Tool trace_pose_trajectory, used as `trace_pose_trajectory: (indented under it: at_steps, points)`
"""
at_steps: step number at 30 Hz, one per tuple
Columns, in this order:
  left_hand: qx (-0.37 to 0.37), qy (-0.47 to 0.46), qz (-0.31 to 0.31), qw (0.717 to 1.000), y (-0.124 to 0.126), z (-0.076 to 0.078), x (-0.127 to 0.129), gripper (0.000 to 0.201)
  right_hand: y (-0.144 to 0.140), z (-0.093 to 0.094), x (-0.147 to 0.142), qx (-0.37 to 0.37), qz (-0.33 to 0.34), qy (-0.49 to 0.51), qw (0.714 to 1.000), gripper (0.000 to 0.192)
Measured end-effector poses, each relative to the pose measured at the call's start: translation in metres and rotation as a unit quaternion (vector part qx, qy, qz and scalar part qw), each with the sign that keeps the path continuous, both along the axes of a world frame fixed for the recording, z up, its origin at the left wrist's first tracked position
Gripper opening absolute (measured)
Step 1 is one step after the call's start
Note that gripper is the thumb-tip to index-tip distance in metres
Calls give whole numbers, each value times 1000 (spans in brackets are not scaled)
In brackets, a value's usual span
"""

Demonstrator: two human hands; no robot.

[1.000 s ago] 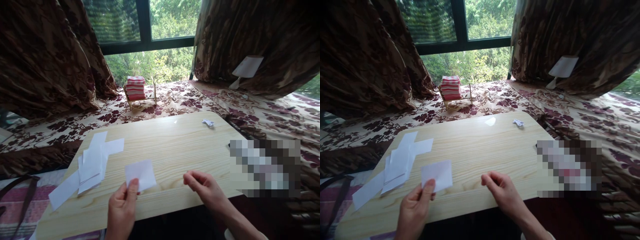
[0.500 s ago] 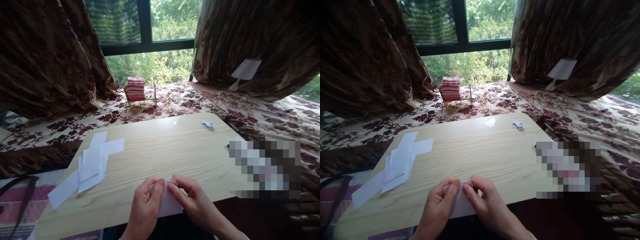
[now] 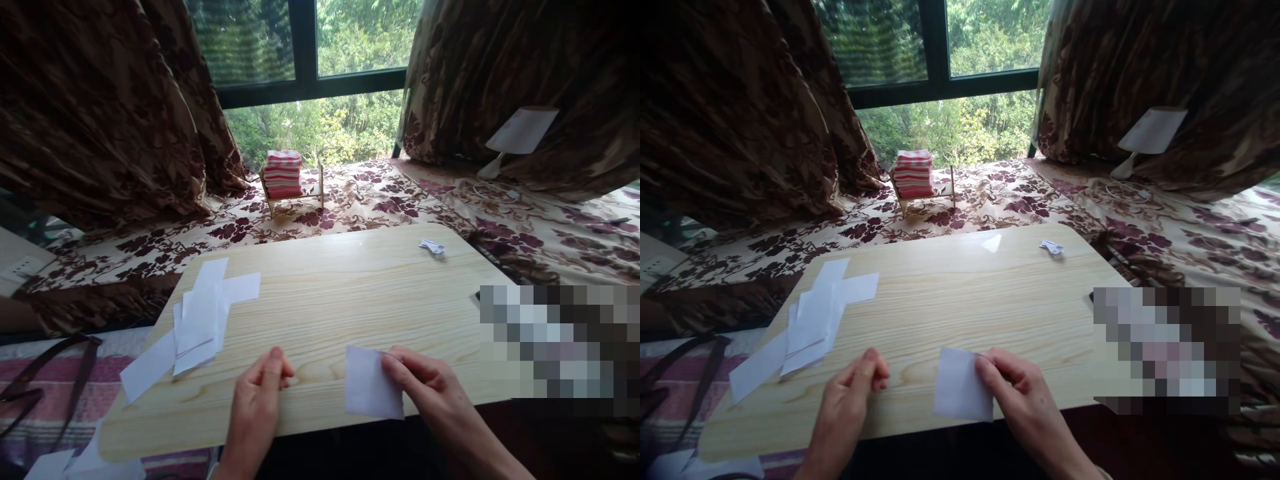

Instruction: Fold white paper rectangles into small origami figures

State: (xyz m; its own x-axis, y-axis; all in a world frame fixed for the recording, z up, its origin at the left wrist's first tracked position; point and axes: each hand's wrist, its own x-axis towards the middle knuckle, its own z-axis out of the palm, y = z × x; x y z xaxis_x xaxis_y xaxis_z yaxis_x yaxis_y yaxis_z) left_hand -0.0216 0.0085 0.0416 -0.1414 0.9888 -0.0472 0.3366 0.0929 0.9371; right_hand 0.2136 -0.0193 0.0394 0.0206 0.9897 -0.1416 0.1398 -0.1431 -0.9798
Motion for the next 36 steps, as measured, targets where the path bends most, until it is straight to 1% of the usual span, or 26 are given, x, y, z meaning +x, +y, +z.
trace_pose_trajectory:
  at_steps: [1,2,3,4,7,10,12,14,17,20,22,25,29,32,34,36]
  points:
    - [-27,-28,-75,996,-5,4,7,46,1,0,-5,0,7,14,1000,40]
    - [-60,-63,-139,986,-11,8,16,43,1,1,-10,-2,12,27,1000,40]
    - [-101,-99,-185,972,-17,11,26,38,1,1,-16,-4,17,38,999,40]
    - [-126,-119,-192,966,-22,12,34,36,1,2,-21,-6,21,48,999,40]
    - [-167,-130,-170,962,-29,10,47,41,0,4,-30,-29,42,84,995,32]
    - [-181,-144,-162,959,-29,8,46,43,-2,1,-30,-55,63,116,990,29]
    - [-191,-172,-153,954,-28,9,44,42,-3,-1,-28,-49,78,113,989,29]
    - [-197,-197,-138,950,-28,11,44,41,-3,-1,-26,-14,84,87,993,23]
    - [-191,-208,-122,952,-28,13,46,41,-3,2,-25,83,93,43,991,17]
    - [-188,-216,-119,951,-28,11,46,39,-2,5,-23,169,127,36,977,30]
    - [-195,-234,-123,945,-28,8,45,34,-2,5,-22,198,142,32,969,41]
    - [-204,-279,-123,930,-27,9,44,27,-3,2,-21,210,154,16,965,50]
    - [-221,-343,-109,907,-28,15,47,21,-4,0,-19,236,165,-10,958,56]
    - [-239,-384,-97,887,-29,18,49,17,-4,2,-17,246,183,-47,951,50]
    - [-255,-399,-88,876,-29,18,49,15,-3,4,-16,239,197,-85,947,43]
    - [-267,-409,-83,868,-29,18,50,14,-3,5,-14,231,208,-111,944,41]
